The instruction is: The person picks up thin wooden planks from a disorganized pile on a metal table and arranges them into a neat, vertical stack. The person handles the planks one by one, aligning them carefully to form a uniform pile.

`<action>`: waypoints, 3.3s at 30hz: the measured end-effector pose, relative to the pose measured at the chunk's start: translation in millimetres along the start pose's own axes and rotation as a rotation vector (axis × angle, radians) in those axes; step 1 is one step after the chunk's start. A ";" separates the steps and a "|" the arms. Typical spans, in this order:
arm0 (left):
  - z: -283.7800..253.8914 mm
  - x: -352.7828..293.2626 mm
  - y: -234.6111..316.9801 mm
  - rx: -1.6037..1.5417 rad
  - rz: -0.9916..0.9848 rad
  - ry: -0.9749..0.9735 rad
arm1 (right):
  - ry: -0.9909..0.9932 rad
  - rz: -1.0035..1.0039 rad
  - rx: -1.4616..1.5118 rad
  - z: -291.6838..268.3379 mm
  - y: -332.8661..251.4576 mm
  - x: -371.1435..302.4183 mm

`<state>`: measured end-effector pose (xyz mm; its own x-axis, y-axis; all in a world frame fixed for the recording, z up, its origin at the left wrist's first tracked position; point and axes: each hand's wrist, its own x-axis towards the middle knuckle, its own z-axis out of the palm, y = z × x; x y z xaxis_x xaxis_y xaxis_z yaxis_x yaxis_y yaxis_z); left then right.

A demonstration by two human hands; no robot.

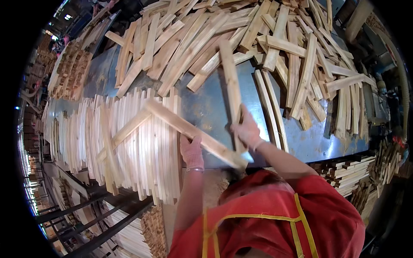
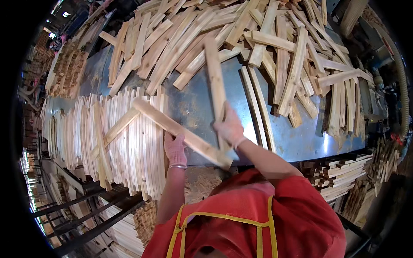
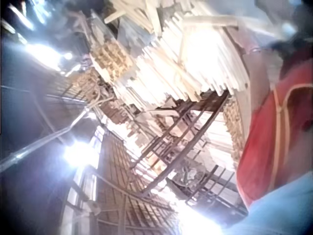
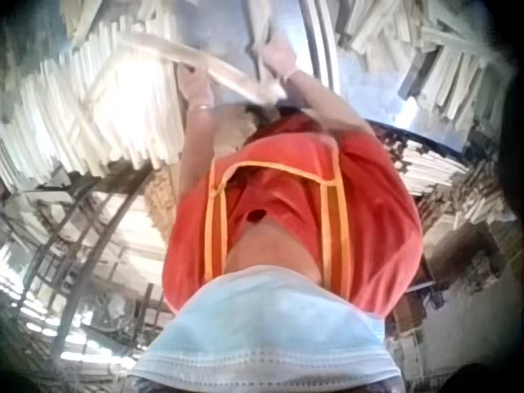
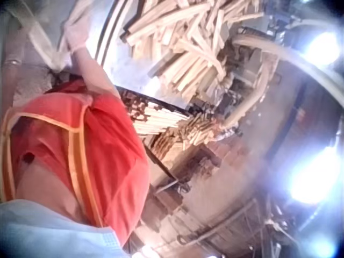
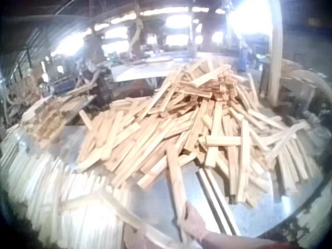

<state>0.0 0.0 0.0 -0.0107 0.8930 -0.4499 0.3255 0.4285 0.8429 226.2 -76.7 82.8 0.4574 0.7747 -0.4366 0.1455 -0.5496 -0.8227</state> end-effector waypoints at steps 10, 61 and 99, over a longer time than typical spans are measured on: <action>36.9 -42.1 15.4 0.950 0.186 0.003 | -0.396 -0.292 -0.359 3.7 35.3 -18.3; -55.2 -28.8 27.1 1.235 0.619 -0.198 | -0.533 0.177 -0.006 80.1 20.2 -79.8; 30.0 -84.9 4.8 0.847 0.472 0.138 | -0.137 -0.116 -0.234 -97.0 73.6 -13.2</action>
<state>30.9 -77.9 33.4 0.2020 0.9787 -0.0374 0.8952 -0.1690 0.4124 316.0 -157.7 63.3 0.3055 0.8626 -0.4032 0.3957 -0.5002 -0.7702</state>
